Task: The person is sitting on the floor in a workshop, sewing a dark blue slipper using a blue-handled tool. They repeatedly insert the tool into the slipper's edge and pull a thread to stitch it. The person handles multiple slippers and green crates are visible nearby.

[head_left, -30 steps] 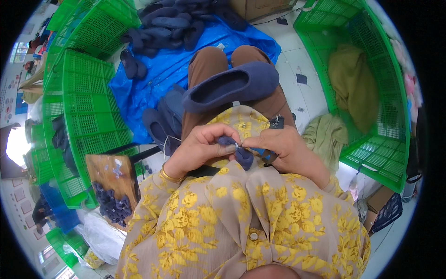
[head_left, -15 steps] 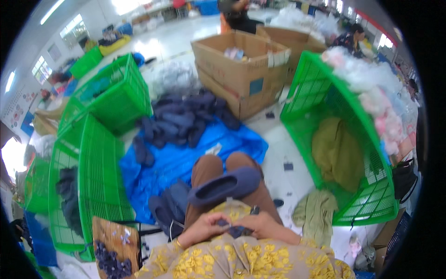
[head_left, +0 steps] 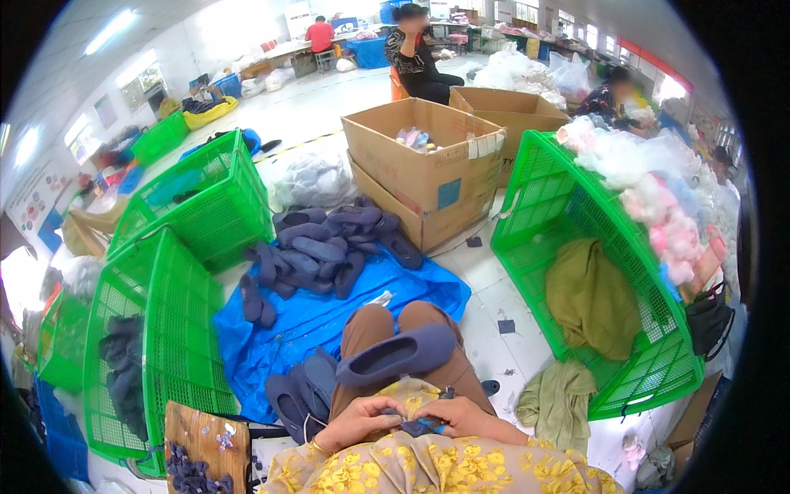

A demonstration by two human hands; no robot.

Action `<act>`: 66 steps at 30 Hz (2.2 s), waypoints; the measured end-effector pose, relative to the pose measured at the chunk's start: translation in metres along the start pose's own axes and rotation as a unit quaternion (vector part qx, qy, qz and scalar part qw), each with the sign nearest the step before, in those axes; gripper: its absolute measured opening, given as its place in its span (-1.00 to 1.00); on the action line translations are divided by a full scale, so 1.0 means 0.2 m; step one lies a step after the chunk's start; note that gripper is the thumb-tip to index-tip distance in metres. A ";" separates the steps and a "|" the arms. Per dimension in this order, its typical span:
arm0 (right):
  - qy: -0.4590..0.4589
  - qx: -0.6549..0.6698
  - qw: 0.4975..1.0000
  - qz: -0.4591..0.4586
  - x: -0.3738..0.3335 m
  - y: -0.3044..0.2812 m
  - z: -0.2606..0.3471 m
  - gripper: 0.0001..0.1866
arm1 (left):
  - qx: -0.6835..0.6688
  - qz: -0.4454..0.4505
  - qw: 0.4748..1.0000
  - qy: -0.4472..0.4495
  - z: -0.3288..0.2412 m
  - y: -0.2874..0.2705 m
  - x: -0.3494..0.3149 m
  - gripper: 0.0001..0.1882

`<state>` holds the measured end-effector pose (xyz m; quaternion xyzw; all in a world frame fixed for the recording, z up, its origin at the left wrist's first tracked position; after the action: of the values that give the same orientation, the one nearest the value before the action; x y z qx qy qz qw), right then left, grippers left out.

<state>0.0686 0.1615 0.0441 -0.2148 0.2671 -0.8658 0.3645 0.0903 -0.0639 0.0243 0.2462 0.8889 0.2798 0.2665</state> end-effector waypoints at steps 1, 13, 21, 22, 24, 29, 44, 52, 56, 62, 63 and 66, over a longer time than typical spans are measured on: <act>-0.001 0.002 1.000 0.003 0.00 0.00 0.00 -0.52 | 0.005 0.003 1.000 0.002 -0.01 0.01 0.00 -0.80; 0.026 -0.031 0.997 0.067 -0.01 0.02 -0.03 -0.46 | -0.007 -0.006 1.000 -0.002 0.03 -0.01 0.01 -0.79; 0.091 0.039 0.991 0.086 0.01 0.03 -0.01 -0.58 | 0.025 0.002 1.000 0.007 0.02 0.05 0.03 -0.83; 0.090 0.038 0.992 0.085 0.00 0.03 -0.01 -0.58 | 0.021 0.004 1.000 0.006 0.02 0.05 0.03 -0.83; 0.071 0.080 0.992 0.062 0.00 0.03 -0.01 -0.57 | 0.010 -0.006 1.000 -0.002 0.02 0.05 0.03 -0.83; 0.096 -0.072 0.980 -0.156 0.05 -0.10 -0.01 -0.66 | -0.046 -0.103 0.992 0.053 -0.03 0.03 0.05 -0.84; 0.026 -0.225 0.970 -0.094 0.12 -0.01 -0.02 -0.63 | -0.038 -0.155 0.987 0.025 0.06 -0.01 0.15 -0.83; -0.009 -0.192 0.977 -0.096 0.12 0.03 -0.09 -0.60 | -0.088 -0.136 0.986 -0.029 0.08 -0.05 0.19 -0.86; -0.044 -0.205 0.970 -0.119 0.13 0.06 -0.07 -0.54 | -0.041 -0.125 0.991 -0.024 0.14 -0.09 0.20 -0.87; -0.005 -0.185 0.971 -0.153 0.06 0.11 -0.14 -0.49 | 0.017 -0.147 0.985 -0.091 0.09 -0.02 0.25 -0.82; -0.008 -0.181 0.969 -0.171 0.06 0.10 -0.14 -0.49 | 0.010 -0.153 0.984 -0.091 0.07 0.00 0.25 -0.82; 0.002 -0.182 0.963 -0.199 0.04 0.12 -0.15 -0.51 | -0.007 -0.155 0.985 -0.072 0.09 0.00 0.25 -0.85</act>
<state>0.0587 0.1516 0.0076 -0.3249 0.3728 -0.8580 0.1389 0.0643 -0.0283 -0.0048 0.1232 0.8929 0.2228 0.3713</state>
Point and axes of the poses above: each hand's wrist, its own x-axis towards the middle knuckle, its own y-axis out of the palm, z = x × y, the point moved 2 cm from there along x, towards the middle knuckle, and after that the axes turned 11 degrees about -x, right-handed, at the moved point
